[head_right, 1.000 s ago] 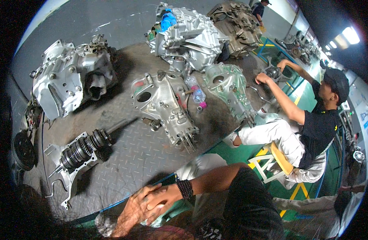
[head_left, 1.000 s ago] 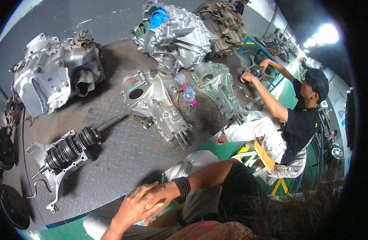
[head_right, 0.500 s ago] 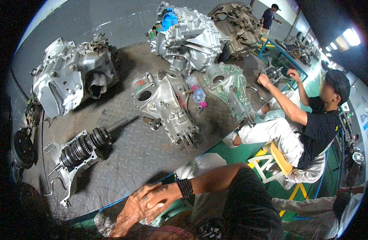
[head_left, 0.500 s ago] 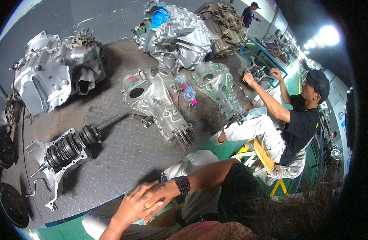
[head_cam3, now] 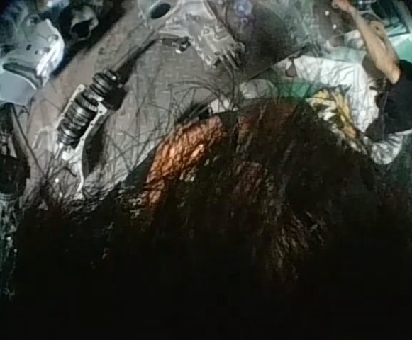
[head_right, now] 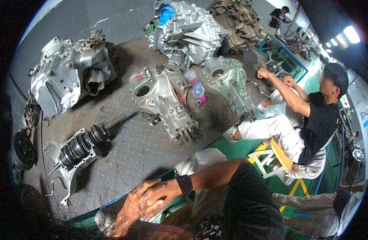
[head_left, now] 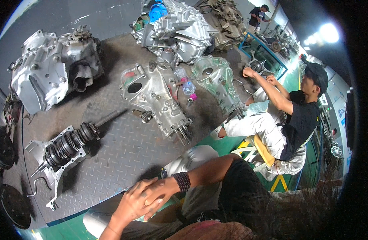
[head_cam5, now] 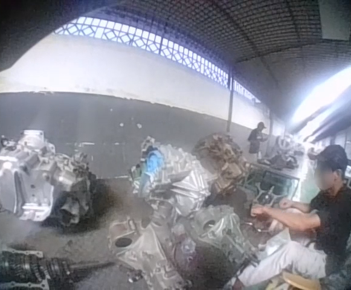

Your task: The person assembles a gearbox by inserting a gear shaft into a metal casing on a workbench. They rotate the shaft to check alignment and fit, then remove it to inspect the components before reinserting it. The person also handles a small white box and a smartphone during the process.

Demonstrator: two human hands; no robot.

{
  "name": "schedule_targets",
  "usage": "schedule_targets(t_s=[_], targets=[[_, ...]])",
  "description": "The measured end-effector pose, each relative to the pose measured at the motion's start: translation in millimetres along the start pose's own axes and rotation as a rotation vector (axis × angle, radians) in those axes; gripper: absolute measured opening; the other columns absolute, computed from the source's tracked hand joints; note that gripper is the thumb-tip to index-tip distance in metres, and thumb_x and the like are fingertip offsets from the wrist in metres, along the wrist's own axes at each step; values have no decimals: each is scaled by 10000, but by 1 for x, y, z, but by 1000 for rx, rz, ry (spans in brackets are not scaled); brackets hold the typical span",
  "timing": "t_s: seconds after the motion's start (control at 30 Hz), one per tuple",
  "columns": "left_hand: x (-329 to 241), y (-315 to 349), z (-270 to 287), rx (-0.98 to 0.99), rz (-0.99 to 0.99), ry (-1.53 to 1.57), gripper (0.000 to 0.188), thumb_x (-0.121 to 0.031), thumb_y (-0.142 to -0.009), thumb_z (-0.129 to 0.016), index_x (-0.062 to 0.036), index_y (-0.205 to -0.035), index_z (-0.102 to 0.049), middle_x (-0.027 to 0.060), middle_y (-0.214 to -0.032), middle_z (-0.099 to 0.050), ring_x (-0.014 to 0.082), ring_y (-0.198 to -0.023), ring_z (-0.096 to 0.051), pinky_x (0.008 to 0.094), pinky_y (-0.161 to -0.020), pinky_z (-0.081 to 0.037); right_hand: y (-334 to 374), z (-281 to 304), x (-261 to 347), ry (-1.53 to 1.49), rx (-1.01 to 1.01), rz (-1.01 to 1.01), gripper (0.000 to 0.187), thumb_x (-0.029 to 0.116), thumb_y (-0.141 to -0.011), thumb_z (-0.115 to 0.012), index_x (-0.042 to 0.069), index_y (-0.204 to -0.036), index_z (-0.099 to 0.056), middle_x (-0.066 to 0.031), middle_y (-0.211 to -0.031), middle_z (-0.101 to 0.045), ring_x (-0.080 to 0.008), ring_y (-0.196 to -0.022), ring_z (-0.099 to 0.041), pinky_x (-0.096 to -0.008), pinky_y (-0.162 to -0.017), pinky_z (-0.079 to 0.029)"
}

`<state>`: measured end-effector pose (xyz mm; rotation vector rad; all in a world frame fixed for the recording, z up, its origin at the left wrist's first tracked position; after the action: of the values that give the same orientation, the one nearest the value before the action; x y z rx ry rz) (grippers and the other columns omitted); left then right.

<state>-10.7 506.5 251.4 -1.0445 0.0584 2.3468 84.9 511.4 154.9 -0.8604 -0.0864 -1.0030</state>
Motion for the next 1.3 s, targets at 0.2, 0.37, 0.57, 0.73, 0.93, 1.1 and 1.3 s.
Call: schedule_targets(t_s=[0.2,0.37,0.57,0.73,0.93,1.1,1.3], targets=[[1,2,-1,-25,54,37,426,-350,-896,-794,-86,-1214,-693,74,-1381,-639,359,-1115,-699,453,-926,-602,-14,16,-5,-431,-60,-365,271,246,-1001,-722,53,-1135,-587,-108,-1102,-607,-240,-1003,-609,-374,-846,-503],[-1,-3,-1,-25,29,10,440,-337,-899,-788,-105,-1261,-695,65,-1371,-639,344,-1118,-695,445,-922,-601,-11,16,-6,-444,-55,-346,346,300,-1013,-730,31,-1212,-642,-153,-1210,-659,-295,-1120,-631,-402,-942,-517],[-6,-7,7,-3,69,28,466,-333,-902,-781,-113,-1302,-690,61,-1362,-638,330,-1118,-691,439,-922,-597,-9,12,-8,-508,20,-393,378,305,-1025,-710,36,-1289,-687,-169,-1272,-702,-314,-1172,-663,-404,-995,-536],[-9,-8,11,-2,64,24,472,-333,-899,-779,-107,-1302,-687,68,-1358,-637,333,-1124,-685,442,-922,-596,-18,17,-6,-471,111,-469,407,305,-1009,-726,15,-1292,-687,-162,-1267,-712,-306,-1176,-670,-389,-1010,-537],[-4,-4,3,-22,7,14,477,-337,-913,-770,-102,-1316,-673,88,-1374,-630,348,-1139,-677,449,-933,-593,11,-1,-15,-448,1,-444,398,287,-1026,-694,21,-1322,-675,-146,-1325,-693,-281,-1252,-647,-392,-1080,-520],[5,1,-5,20,17,26,477,-351,-928,-761,-83,-1313,-670,104,-1387,-624,356,-1150,-675,459,-950,-591,24,-23,-22,-500,81,-504,382,290,-1047,-654,36,-1331,-668,-142,-1351,-680,-268,-1272,-632,-388,-1091,-507],[3,0,-2,9,21,49,479,-355,-939,-753,-97,-1334,-672,111,-1382,-621,353,-1150,-677,458,-950,-596,3,-4,-15,-503,67,-471,299,284,-1043,-653,36,-1206,-687,-140,-1215,-699,-272,-1144,-659,-387,-995,-531]])
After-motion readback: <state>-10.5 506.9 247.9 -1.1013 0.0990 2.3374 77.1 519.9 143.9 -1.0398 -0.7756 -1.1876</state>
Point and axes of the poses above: each hand's wrist, its own y-axis away from the middle knuckle, its own z-axis out of the back of the hand, x = y × z, the point moved 7 cm from there along -y, towards the middle knuckle
